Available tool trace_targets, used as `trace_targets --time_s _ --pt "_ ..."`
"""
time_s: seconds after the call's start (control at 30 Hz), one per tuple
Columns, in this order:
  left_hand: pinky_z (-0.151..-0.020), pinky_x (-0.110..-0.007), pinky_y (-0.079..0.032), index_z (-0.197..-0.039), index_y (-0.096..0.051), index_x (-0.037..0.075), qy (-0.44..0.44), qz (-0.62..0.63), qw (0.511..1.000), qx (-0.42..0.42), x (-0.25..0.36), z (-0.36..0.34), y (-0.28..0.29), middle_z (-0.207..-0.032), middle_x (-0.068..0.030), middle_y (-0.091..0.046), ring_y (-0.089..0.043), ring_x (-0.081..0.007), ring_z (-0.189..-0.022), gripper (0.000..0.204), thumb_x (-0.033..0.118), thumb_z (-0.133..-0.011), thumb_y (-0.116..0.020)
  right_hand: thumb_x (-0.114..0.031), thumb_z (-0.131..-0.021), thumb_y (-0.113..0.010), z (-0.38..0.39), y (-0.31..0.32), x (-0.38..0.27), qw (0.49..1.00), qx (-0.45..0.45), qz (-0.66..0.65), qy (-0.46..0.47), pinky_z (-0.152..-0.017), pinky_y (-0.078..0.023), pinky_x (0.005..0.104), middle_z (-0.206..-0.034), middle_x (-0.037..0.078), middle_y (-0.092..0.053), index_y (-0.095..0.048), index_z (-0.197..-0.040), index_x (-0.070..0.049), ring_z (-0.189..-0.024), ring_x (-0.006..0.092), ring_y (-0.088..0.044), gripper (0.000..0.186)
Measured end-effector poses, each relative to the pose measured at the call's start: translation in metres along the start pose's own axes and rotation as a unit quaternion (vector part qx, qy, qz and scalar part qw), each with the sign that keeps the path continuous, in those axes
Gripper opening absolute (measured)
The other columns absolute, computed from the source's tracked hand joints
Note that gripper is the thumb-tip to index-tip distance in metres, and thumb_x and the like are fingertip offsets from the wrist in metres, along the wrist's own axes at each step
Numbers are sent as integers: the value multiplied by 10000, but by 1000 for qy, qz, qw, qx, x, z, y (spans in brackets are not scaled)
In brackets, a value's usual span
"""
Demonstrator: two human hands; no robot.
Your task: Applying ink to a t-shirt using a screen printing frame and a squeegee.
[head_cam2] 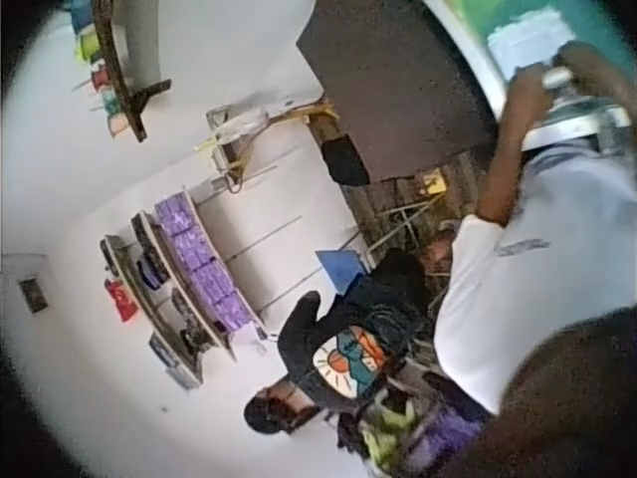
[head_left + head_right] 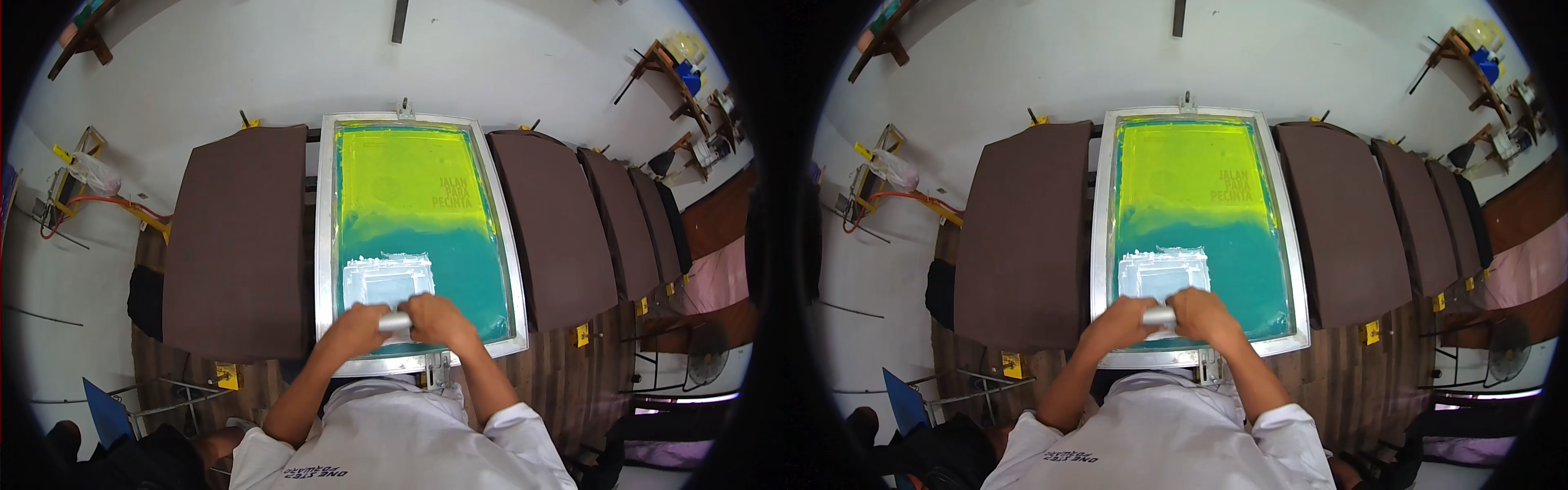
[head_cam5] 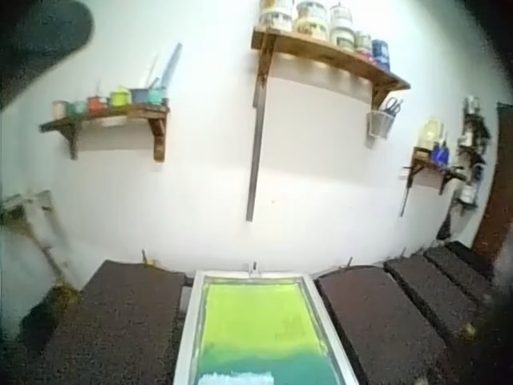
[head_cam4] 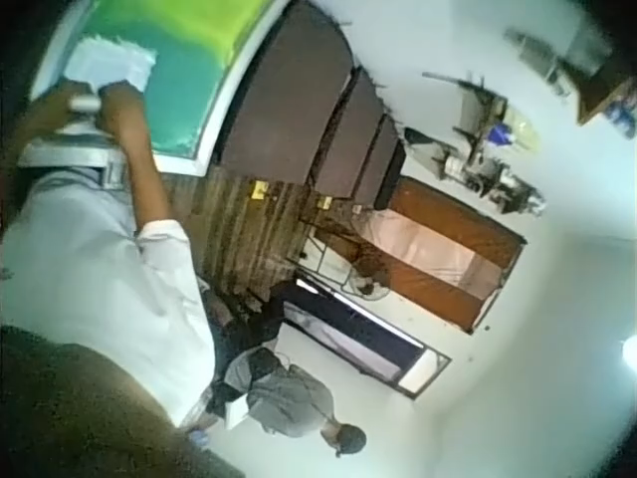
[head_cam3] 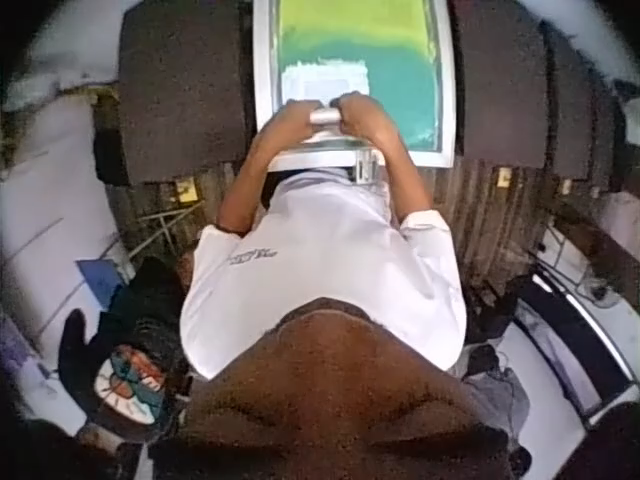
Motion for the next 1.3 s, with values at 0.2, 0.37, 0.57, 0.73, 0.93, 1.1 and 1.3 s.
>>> trace_targets --time_s 0.2,0.37,0.57,0.73,0.93,1.1,1.3 --pt "-894 -421 -517 -1147 -632 -13 -72 -22 990 118 -6 0 6 -1110 -226 -657 -639 -394 -1016 411 4 -746 -717 -48 -738 -663 -4 -4 1 991 128 39 -9 -736 -553 446 -1010 140 -640 -652 -1011 -71 -941 344 -639 274" --pt "-1055 -475 -426 -1266 -566 -10 -89 -160 971 150 4 60 -56 -1342 -234 -521 -520 -398 -1255 611 -56 -674 -713 17 -712 -634 59 -54 -18 970 238 55 3 -827 -522 448 -1236 151 -534 -572 -1155 -39 -1132 359 -544 451" --pt "-983 -447 -477 -1183 -609 -24 -54 -45 993 92 19 46 -21 -1165 -224 -640 -613 -397 -1082 523 -43 -672 -719 18 -628 -698 45 -23 -15 994 102 10 -28 -829 -516 447 -1024 108 -634 -645 -1061 -73 -1010 332 -604 446" --pt "-946 -447 -482 -1157 -616 -10 -77 -65 982 159 9 18 -3 -1181 -207 -622 -592 -415 -1092 511 -96 -659 -693 -11 -697 -674 14 -12 -4 976 209 62 -10 -730 -538 450 -1066 127 -600 -603 -1047 -58 -1009 318 -601 360" --pt "-1039 -465 -423 -1264 -578 8 -64 -127 984 105 22 74 -46 -1300 -216 -569 -549 -373 -1211 590 -58 -688 -688 -24 -603 -737 68 -49 -21 978 207 24 -10 -762 -527 468 -1140 117 -577 -575 -1113 -59 -1060 332 -568 536" --pt "-909 -442 -506 -1143 -645 -14 -75 -41 991 104 30 52 -5 -1086 -225 -669 -645 -393 -997 454 -30 -693 -704 -42 -641 -722 44 -18 -24 992 119 28 -16 -762 -539 454 -1005 106 -646 -666 -1027 -80 -941 327 -634 392" --pt "-891 -441 -513 -1151 -659 34 -3 -74 990 116 -12 -8 54 -1085 -203 -677 -648 -395 -996 421 -19 -733 -655 -76 -666 -734 -46 13 -13 985 167 46 -2 -771 -563 460 -995 141 -660 -684 -996 -66 -922 352 -644 334"
Point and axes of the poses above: each hand's wrist, its own z-axis away from the middle knuckle, its own y-axis out of the back of the hand, x = y × z, the point moved 9 cm from there along -z, towards the middle knuckle
